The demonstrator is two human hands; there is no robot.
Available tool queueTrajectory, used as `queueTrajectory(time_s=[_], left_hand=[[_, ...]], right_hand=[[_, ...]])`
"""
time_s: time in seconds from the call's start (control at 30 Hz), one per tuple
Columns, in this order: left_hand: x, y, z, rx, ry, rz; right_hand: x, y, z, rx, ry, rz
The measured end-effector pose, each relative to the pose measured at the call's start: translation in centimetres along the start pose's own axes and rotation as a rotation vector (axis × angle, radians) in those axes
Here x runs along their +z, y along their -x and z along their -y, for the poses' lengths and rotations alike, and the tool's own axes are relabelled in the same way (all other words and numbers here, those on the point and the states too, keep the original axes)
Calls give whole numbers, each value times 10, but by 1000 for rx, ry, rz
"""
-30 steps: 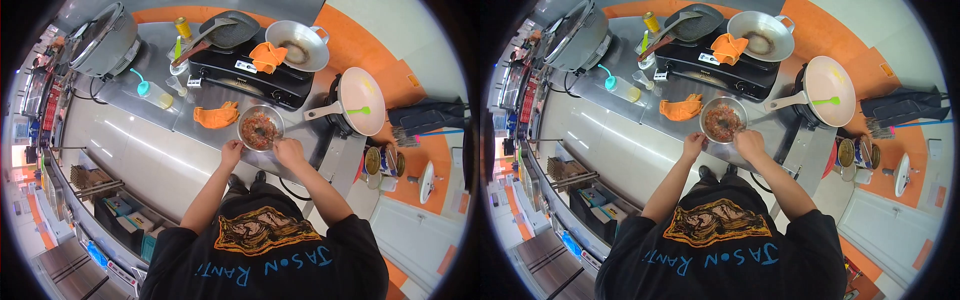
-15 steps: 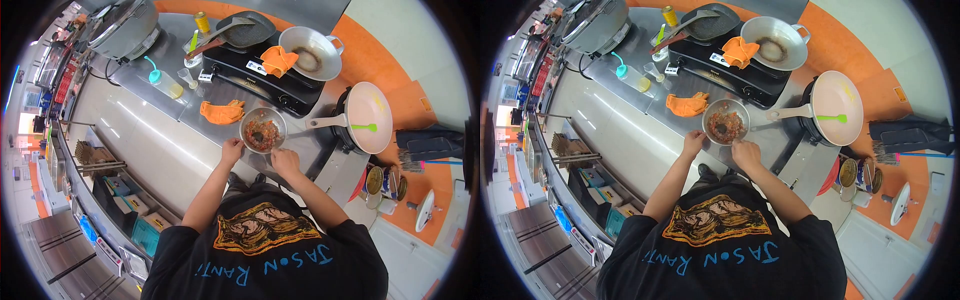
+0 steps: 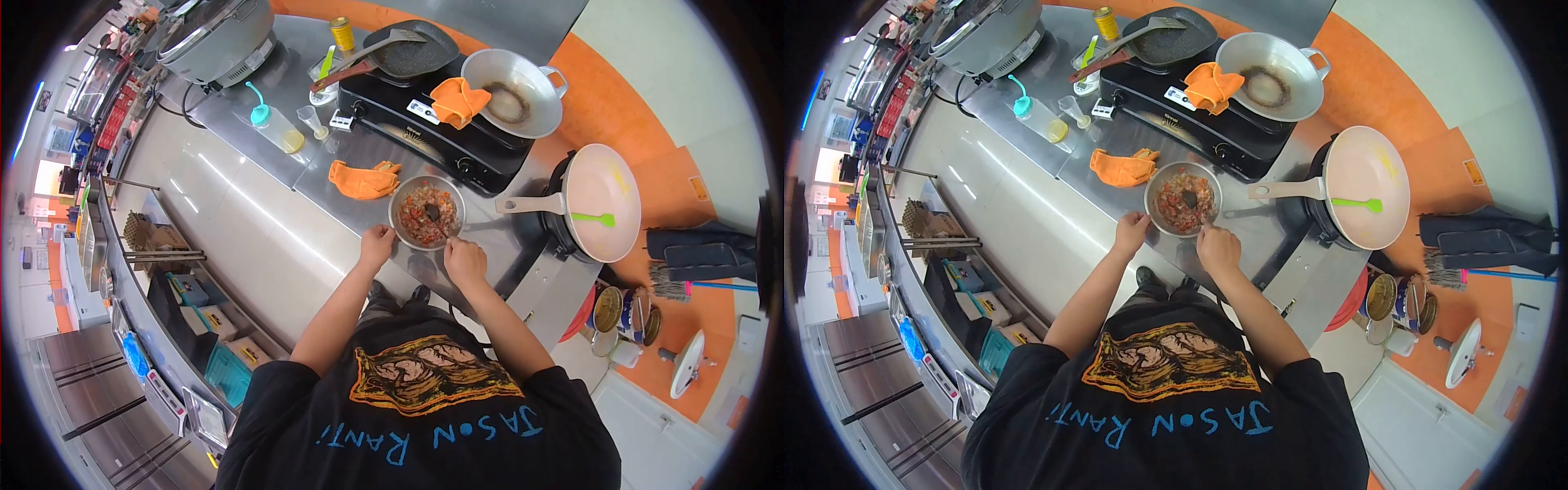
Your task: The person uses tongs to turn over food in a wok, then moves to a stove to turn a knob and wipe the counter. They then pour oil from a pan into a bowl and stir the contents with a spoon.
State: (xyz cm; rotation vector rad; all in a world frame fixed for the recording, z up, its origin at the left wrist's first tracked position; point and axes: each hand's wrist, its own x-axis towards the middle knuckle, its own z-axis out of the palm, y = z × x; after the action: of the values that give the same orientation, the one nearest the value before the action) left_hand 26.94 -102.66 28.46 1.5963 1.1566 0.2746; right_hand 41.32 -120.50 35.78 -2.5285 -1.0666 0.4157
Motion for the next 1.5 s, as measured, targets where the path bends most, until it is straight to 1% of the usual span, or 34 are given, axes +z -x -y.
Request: queueTrajectory(time_s=[0.07, 0.13, 0.17, 0.27, 0.33, 0.37, 0.43, 0.57, 0.67, 0.77, 0.8, 0.83, 0.87, 0.97, 1.0, 1.03, 1.07, 1.1, 1.23, 1.33, 1.43, 1.5], left_hand=[[1, -9, 1, 28, -14, -10], [0, -15, 18, 32, 1, -16], [-3, -13, 17, 29, -4, -9], [-12, -15, 20, 24, -4, 22], [-12, -22, 33, 25, 17, 57], [-14, -21, 31, 21, 34, 78], [-18, -21, 22, 20, 67, 116], [-26, -20, 12, 89, -77, 200], [-31, -24, 16, 128, -121, 205], [-39, -16, 13, 122, -128, 217], [-41, -13, 8, 121, -124, 231], [-42, -13, 3, 124, -116, 244], [-42, -13, 2, 127, -116, 244], [-34, -14, 15, 132, -85, 251], [-28, -17, 29, 138, -55, 248], [-24, -19, 39, 144, -27, 243], [-24, -16, 36, 135, -32, 222], [-25, -11, 27, 127, -39, 201], [-18, 0, 16, 35, 55, 118], [-13, 5, 11, -20, 87, 92], [-5, 10, 8, -51, 110, 64], [-1, 15, 5, -54, 115, 69]], right_hand=[[0, 0, -4, 71, -109, 70], [-8, -5, -19, 60, -179, 272], [-12, -8, -29, 55, -214, 377], [24, -29, -81, 144, -142, 242], [40, -50, -87, 146, -378, 80], [44, -56, -87, 147, -495, -1], [51, -66, -86, 125, -499, -1], [60, -69, -87, 34, -506, -57], [66, -64, -88, 71, -505, -20], [71, -52, -78, 247, -483, 46], [66, -43, -75, 346, -502, 237], [16, -28, -30, 443, -517, 424], [-9, -16, -2, 543, -525, 613], [8, 15, 10, -18, -167, 118], [7, 15, 10, -13, -55, 139], [-16, 9, 26, -9, 55, 160], [-31, 2, 37, -6, 163, 181], [-36, -4, 38, -94, 240, 107], [-47, -34, 34, -292, 511, 85], [-42, -21, 27, -231, 530, 243], [-30, 2, 24, -43, 250, 189], [-23, 5, 28, 332, -206, 250]])
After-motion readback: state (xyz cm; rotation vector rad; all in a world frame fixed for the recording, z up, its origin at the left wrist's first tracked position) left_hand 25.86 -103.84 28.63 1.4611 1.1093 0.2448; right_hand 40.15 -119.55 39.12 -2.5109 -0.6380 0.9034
